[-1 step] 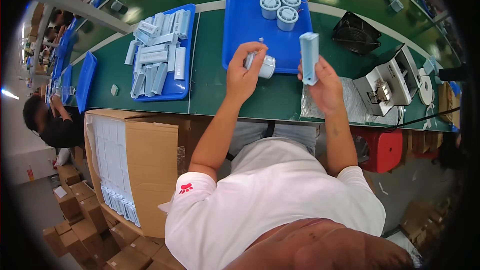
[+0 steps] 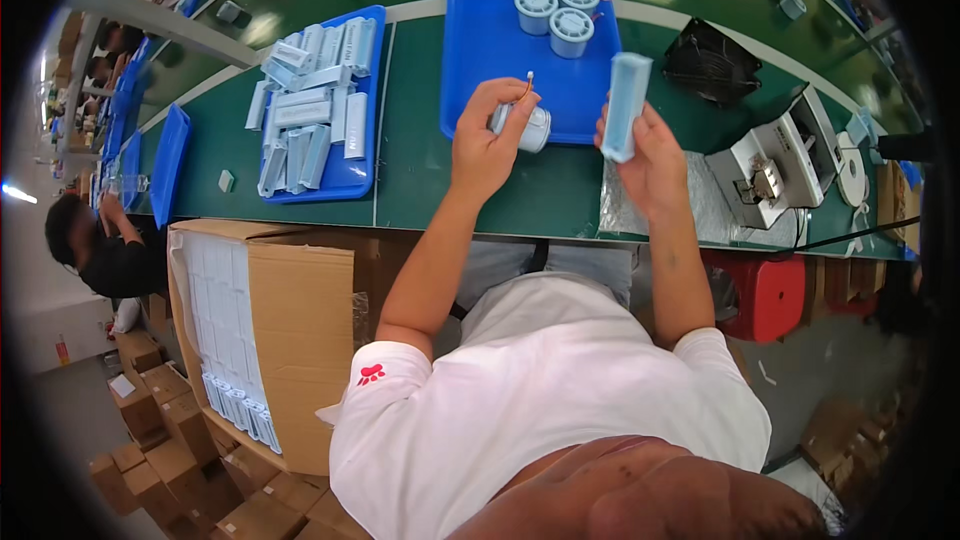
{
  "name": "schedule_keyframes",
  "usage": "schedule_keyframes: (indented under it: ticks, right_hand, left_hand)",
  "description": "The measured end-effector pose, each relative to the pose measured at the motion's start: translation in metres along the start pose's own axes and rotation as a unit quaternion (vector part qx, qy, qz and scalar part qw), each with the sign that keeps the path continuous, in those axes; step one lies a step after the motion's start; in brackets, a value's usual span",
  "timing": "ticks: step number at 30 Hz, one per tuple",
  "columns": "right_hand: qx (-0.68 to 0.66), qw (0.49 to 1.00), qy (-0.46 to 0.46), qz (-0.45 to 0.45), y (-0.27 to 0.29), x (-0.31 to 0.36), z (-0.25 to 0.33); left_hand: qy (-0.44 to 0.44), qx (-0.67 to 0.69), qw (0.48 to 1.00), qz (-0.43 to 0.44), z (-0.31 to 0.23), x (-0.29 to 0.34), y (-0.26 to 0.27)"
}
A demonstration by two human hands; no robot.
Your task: The person assembles small electronic components at a factory workstation. They pick up a cylindrical fan and a plastic housing, insert the fan into the housing, and use a handheld power tool to secure the assembly. The person repeats this process for multiple units, placing the finished assemblies into a blue tray.
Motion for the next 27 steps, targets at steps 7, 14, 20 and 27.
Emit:
schedule_keyframes:
  ticks: [7, 14, 20, 27]
  right_hand:
    - [0.096, 0.974, 0.197, 0.060, -0.038, -0.016, 0.057]
    - [0.174, 0.946, 0.235, 0.137, -0.062, -0.019, 0.050]
    - [0.177, 0.961, 0.199, 0.077, -0.050, -0.016, 0.028]
    - [0.264, 0.944, 0.182, 0.076, -0.065, -0.011, 0.018]
  left_hand:
    - [-0.005, -0.102, 0.991, 0.082, -0.028, -0.005, -0.023]
    - [-0.078, -0.166, 0.981, 0.054, -0.047, -0.008, -0.015]
    - [-0.052, -0.149, 0.986, 0.060, -0.045, -0.010, -0.007]
    - [-0.013, -0.103, 0.992, 0.071, -0.041, -0.008, -0.009]
Point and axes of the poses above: each hand's wrist, its own x-axis away from the middle knuckle, its own y-axis out of the back of the hand, z = x × y, the point moved 9 cm from there along -x, towards the middle knuckle, and after that the axes turned 3 degrees about -x, right-handed, at the moved point
